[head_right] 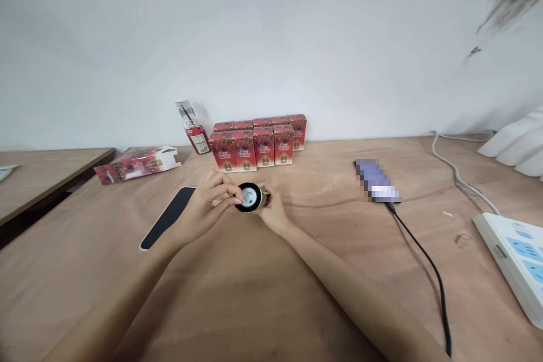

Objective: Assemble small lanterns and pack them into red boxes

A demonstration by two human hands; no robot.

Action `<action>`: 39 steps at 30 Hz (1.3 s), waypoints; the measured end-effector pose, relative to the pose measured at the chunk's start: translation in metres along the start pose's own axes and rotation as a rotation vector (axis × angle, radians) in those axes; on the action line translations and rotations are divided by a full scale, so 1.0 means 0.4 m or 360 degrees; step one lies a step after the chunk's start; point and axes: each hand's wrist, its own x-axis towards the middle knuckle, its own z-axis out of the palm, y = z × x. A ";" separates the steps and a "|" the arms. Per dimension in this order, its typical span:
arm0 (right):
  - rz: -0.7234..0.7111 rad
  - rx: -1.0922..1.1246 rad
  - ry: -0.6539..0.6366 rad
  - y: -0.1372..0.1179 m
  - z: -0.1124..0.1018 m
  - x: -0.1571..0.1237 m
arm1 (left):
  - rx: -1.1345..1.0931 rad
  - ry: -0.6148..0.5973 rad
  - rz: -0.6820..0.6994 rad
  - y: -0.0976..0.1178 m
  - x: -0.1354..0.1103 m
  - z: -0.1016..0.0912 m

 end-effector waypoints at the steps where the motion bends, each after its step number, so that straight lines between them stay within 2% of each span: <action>1: -0.0004 -0.0010 0.0003 -0.001 0.000 0.000 | -0.0013 -0.0016 -0.0008 0.000 0.000 0.000; 16: -0.0057 -0.0046 -0.0053 0.006 -0.003 -0.003 | 0.0078 -0.0161 0.0015 0.010 0.003 -0.017; 24: -0.0050 -0.0059 -0.0076 0.012 -0.006 -0.001 | 0.0085 -0.0116 -0.0073 0.014 0.002 -0.019; 30: -0.0021 -0.0041 -0.0043 0.017 -0.006 0.003 | 0.0245 -0.0121 -0.0022 0.021 0.003 -0.028; 35: -0.0034 -0.0034 -0.0058 0.014 -0.005 0.002 | 0.0132 -0.0129 -0.0224 0.035 0.003 -0.028; 39: -0.0038 -0.0083 -0.0164 0.015 -0.007 -0.002 | 0.0126 -0.0131 -0.0312 0.048 0.004 -0.033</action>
